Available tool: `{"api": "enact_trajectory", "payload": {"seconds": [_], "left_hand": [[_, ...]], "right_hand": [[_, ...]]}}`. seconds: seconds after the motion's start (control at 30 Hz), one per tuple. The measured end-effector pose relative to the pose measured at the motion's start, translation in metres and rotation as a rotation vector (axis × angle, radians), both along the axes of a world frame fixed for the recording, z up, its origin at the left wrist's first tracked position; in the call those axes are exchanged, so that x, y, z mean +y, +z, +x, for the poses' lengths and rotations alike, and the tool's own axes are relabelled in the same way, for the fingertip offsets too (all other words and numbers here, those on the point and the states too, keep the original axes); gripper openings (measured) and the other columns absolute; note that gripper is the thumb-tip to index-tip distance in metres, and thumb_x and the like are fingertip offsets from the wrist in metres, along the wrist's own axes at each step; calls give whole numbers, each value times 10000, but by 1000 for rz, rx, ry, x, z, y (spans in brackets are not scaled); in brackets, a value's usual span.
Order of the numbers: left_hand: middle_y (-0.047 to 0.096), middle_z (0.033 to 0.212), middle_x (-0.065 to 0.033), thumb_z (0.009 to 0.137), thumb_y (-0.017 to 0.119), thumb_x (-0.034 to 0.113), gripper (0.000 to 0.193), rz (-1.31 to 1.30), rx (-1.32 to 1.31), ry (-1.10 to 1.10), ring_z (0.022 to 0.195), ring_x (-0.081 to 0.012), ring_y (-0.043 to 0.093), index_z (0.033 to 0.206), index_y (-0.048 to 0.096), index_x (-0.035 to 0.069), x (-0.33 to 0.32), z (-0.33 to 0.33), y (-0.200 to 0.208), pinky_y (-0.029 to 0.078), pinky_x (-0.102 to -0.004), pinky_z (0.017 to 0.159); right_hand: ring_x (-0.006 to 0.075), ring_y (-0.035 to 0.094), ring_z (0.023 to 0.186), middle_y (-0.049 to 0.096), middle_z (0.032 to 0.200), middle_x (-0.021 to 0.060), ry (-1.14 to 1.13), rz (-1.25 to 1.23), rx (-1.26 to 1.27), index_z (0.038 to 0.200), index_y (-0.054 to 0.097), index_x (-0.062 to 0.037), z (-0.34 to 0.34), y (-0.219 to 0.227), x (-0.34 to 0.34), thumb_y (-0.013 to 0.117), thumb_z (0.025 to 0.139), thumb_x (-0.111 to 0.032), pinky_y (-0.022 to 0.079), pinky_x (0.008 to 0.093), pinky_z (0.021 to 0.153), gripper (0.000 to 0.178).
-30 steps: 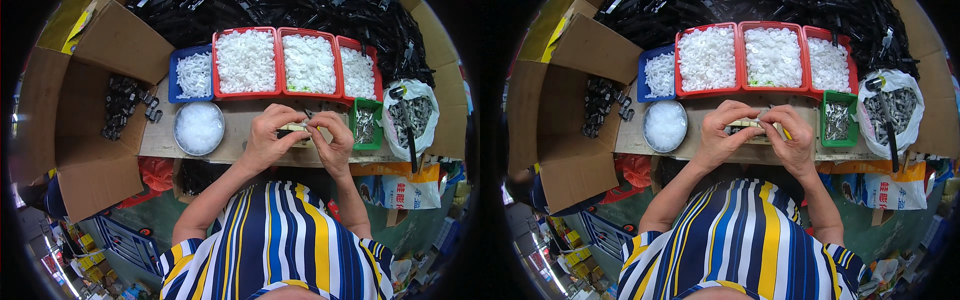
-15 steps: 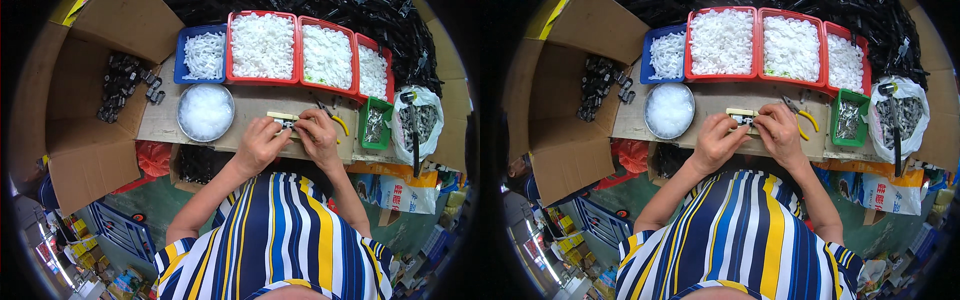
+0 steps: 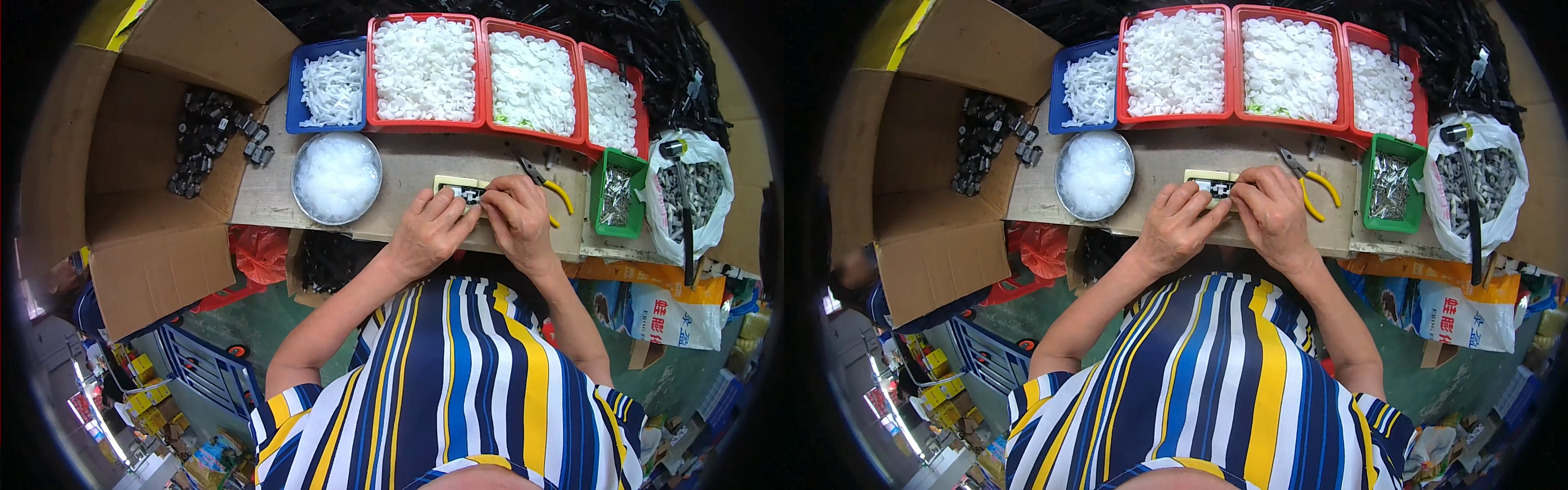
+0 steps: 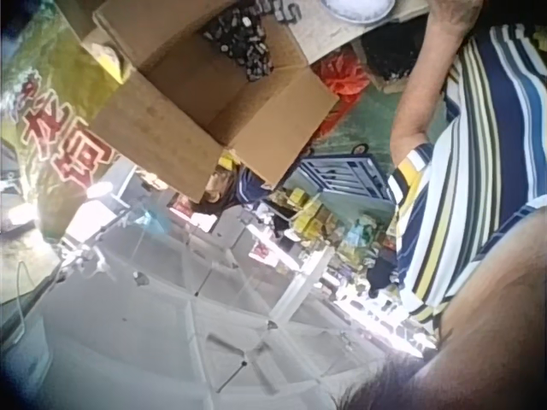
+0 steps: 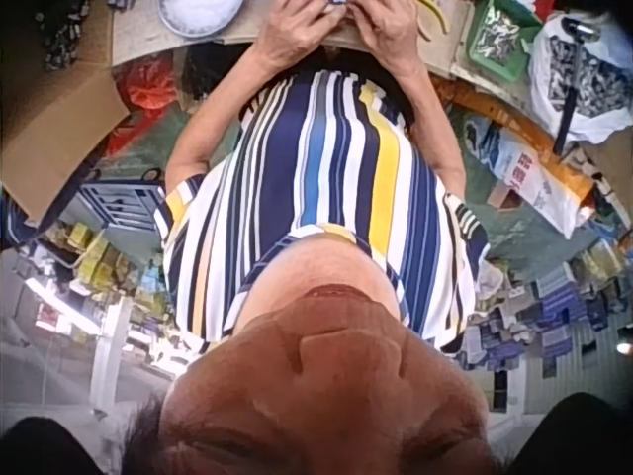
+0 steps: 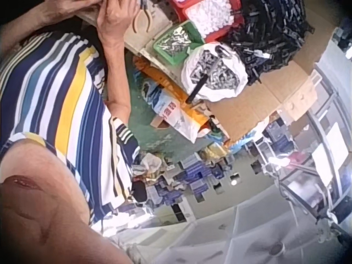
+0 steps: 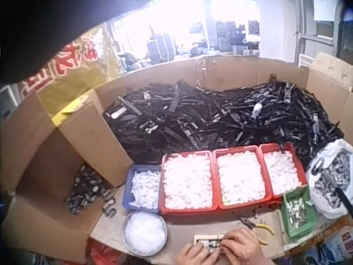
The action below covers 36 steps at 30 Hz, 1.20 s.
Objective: The person assembles small padlocks at a workbench. They pick up a black lock body, insert a white plastic component, and use a hammer to tap a metal pin into place. They then use pliers to adjust the pin and place the finished lock into a cardboard box. This process is repeated multiple times with various components from nearby trays.
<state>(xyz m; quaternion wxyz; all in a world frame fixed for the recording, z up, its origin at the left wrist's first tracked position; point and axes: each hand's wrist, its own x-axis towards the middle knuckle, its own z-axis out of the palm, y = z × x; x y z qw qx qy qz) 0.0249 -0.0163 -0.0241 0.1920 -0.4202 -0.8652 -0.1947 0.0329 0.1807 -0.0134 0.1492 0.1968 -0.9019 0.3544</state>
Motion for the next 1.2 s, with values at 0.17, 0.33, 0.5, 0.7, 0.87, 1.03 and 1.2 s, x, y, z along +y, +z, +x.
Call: {"api": "enact_trajectory", "payload": {"seconds": [0.17, 0.33, 0.5, 0.7, 0.87, 1.03, 1.2], "left_hand": [[587, 925, -59, 800, 639, 161, 291, -34, 11, 7, 965, -246, 575, 1070, 713, 81, 2, -1, 2, 428, -376, 816], [591, 935, -55, 809, 629, 163, 283, -41, 31, 21, 985, -242, 576, 1069, 712, 90, 1, 0, 1, 416, -382, 824], [594, 951, -58, 816, 625, 172, 286, -44, 47, 17, 1006, -245, 577, 1079, 700, 88, 0, 0, 1, 416, -385, 847], [602, 972, -70, 820, 621, 178, 288, -12, 13, -15, 1034, -263, 581, 1080, 695, 77, 0, 0, -2, 434, -395, 858], [605, 944, -83, 783, 659, 141, 301, 64, -26, -71, 1002, -283, 584, 1073, 692, 65, -3, -7, 9, 449, -407, 832], [594, 902, -82, 732, 753, 88, 275, 150, -106, -86, 967, -288, 581, 997, 686, 60, 22, -41, 33, 452, -415, 782], [617, 880, -91, 742, 747, 47, 177, 213, -147, -78, 926, -291, 575, 913, 707, 32, 73, -98, 46, 479, -407, 805]], "right_hand": [[254, 600, 930, 615, 965, 67, 74, 74, -51, 896, 656, -42, -8, 8, 6, 710, 758, -22, 429, 383, 792, 150], [269, 597, 943, 613, 987, 79, 78, 88, -73, 939, 660, -37, -5, 12, 5, 707, 764, -17, 440, 397, 803, 183], [294, 599, 949, 616, 999, 99, 55, 79, -37, 1005, 668, -23, 1, 9, 2, 704, 772, 5, 463, 405, 805, 237], [306, 612, 942, 623, 1012, 117, 16, 62, -48, 1013, 673, -19, 3, 18, 10, 709, 784, 5, 485, 403, 805, 233], [334, 626, 895, 622, 992, 146, -281, -8, 43, 982, 673, -7, 3, 37, 71, 700, 812, 3, 499, 411, 771, 173], [350, 628, 871, 608, 955, 164, -571, 216, -148, 967, 660, 14, 17, 35, 144, 681, 840, -20, 492, 418, 757, 133], [374, 618, 836, 599, 892, 176, -546, 273, -226, 905, 647, 27, 18, 22, 156, 680, 841, -29, 479, 455, 731, 91]]}}
